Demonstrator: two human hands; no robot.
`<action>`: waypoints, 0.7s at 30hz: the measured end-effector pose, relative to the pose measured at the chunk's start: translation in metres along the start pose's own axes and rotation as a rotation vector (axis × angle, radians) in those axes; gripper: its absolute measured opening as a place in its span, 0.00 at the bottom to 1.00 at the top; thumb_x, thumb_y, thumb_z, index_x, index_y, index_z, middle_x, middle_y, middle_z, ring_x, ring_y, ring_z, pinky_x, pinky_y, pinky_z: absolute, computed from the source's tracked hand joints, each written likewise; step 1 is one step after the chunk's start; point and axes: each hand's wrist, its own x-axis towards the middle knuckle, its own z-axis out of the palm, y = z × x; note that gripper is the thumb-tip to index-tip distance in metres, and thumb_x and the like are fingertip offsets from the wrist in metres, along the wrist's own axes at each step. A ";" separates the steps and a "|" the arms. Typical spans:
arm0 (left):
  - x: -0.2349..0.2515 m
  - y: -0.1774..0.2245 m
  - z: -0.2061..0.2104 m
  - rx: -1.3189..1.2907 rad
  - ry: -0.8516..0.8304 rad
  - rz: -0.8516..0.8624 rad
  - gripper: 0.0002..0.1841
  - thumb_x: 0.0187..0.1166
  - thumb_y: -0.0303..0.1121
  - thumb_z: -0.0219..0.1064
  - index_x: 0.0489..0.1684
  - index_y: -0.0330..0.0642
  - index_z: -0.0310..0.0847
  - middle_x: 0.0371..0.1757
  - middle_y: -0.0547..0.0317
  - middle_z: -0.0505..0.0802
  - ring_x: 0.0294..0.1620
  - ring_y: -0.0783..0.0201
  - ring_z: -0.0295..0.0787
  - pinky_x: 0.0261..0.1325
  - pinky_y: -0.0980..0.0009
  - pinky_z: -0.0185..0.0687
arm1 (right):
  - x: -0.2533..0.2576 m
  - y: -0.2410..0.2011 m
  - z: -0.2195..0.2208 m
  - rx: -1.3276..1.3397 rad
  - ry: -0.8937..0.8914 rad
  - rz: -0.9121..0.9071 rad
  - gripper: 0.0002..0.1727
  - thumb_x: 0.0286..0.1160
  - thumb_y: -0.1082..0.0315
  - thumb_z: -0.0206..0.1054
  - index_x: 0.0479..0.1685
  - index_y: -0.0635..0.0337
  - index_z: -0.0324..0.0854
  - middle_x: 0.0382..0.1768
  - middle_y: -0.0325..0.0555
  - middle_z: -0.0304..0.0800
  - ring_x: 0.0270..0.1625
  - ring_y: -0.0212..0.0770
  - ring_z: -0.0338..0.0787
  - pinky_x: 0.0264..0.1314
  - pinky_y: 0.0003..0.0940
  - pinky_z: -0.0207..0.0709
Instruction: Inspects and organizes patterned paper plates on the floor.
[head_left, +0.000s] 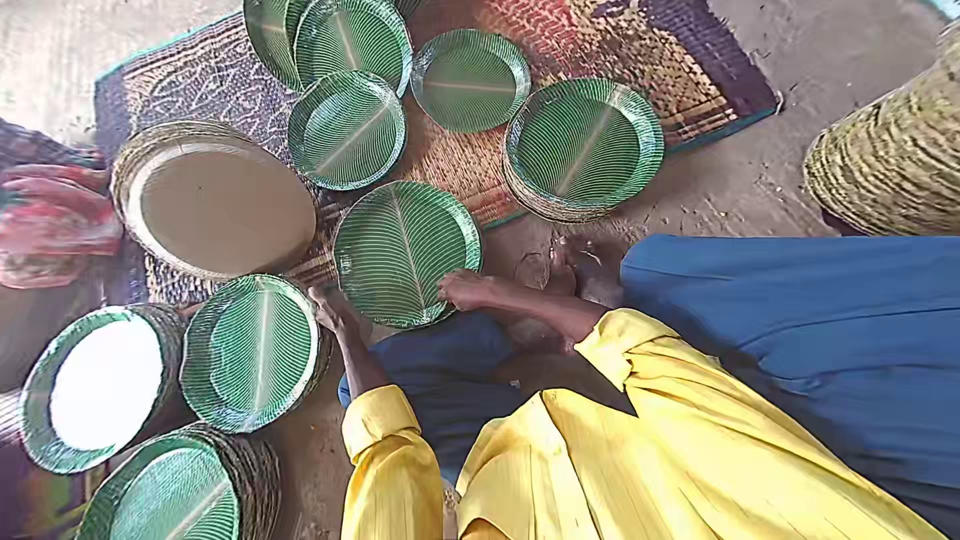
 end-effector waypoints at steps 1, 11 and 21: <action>-0.006 0.001 0.001 0.023 -0.063 -0.025 0.23 0.96 0.41 0.45 0.71 0.30 0.76 0.60 0.38 0.87 0.57 0.54 0.85 0.63 0.57 0.79 | -0.002 0.005 -0.005 0.036 0.023 0.007 0.16 0.79 0.72 0.66 0.62 0.62 0.89 0.64 0.61 0.88 0.70 0.62 0.84 0.75 0.62 0.70; -0.024 -0.020 0.021 -0.029 -0.279 -0.199 0.25 0.89 0.36 0.60 0.78 0.27 0.70 0.73 0.30 0.82 0.73 0.43 0.80 0.74 0.46 0.75 | -0.045 0.100 -0.035 0.826 0.861 0.509 0.29 0.81 0.53 0.72 0.68 0.71 0.79 0.60 0.67 0.86 0.63 0.60 0.85 0.71 0.59 0.74; -0.032 -0.021 0.010 -0.369 -0.488 -0.463 0.20 0.90 0.39 0.51 0.75 0.40 0.71 0.61 0.40 0.88 0.57 0.48 0.87 0.56 0.45 0.85 | -0.033 0.051 0.014 1.242 0.751 0.708 0.40 0.79 0.50 0.73 0.82 0.70 0.66 0.76 0.69 0.76 0.79 0.61 0.76 0.82 0.60 0.66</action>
